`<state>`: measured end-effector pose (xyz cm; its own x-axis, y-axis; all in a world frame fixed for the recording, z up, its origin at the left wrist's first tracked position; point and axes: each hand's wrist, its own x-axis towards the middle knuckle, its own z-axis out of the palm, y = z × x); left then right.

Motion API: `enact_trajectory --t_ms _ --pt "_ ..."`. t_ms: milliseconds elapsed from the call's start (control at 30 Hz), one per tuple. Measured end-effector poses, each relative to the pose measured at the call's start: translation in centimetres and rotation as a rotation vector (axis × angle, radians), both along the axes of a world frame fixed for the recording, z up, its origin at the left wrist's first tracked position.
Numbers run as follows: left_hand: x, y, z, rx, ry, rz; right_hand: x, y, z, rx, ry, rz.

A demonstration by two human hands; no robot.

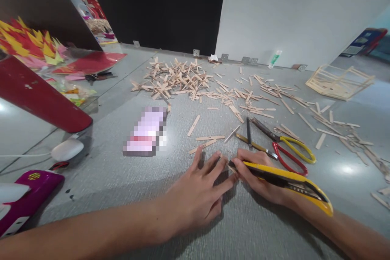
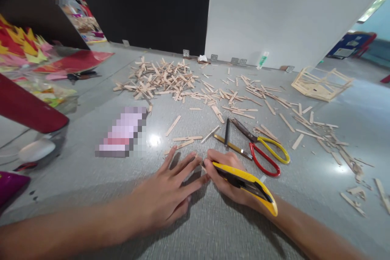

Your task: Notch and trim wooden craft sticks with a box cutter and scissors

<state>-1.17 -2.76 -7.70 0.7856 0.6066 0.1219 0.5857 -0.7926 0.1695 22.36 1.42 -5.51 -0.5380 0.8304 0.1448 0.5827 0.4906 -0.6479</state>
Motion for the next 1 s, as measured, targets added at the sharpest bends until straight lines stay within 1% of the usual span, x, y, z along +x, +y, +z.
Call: enact_trajectory --t_ms 167,333,500,667,733,800,833,900,967,1000 --pt "0.0 0.1 0.0 0.005 -0.006 -0.011 0.2 0.0 -0.5 -0.01 -0.003 -0.006" --pt "0.0 0.1 0.0 -0.007 0.013 -0.013 0.2 -0.2 -0.5 -0.023 0.015 -0.022" --pt "0.0 0.1 0.2 -0.027 0.004 -0.015 0.2 -0.1 -0.6 -0.046 0.047 -0.026" --pt "0.1 -0.2 -0.1 -0.018 0.029 -0.016 0.3 -0.2 -1.0 -0.052 0.118 -0.037" --pt "0.1 -0.2 -0.1 0.001 0.036 -0.027 0.4 -0.5 -0.6 -0.049 0.14 -0.053" --pt "0.0 -0.2 0.1 0.008 0.025 -0.033 0.6 -0.8 0.1 -0.038 0.151 -0.071" --pt "-0.1 -0.1 0.3 0.005 0.016 -0.035 0.9 -1.0 0.6 -0.011 0.132 -0.081" --pt "-0.1 0.0 0.8 -0.013 -0.003 -0.045 1.9 -1.5 1.6 0.078 0.018 -0.084" --pt "-0.2 0.3 1.1 -0.033 -0.02 -0.071 3.5 -2.2 2.2 0.181 -0.178 -0.054" --pt "-0.2 0.4 1.2 -0.035 -0.034 -0.082 4.6 -2.5 2.2 0.222 -0.278 -0.02"
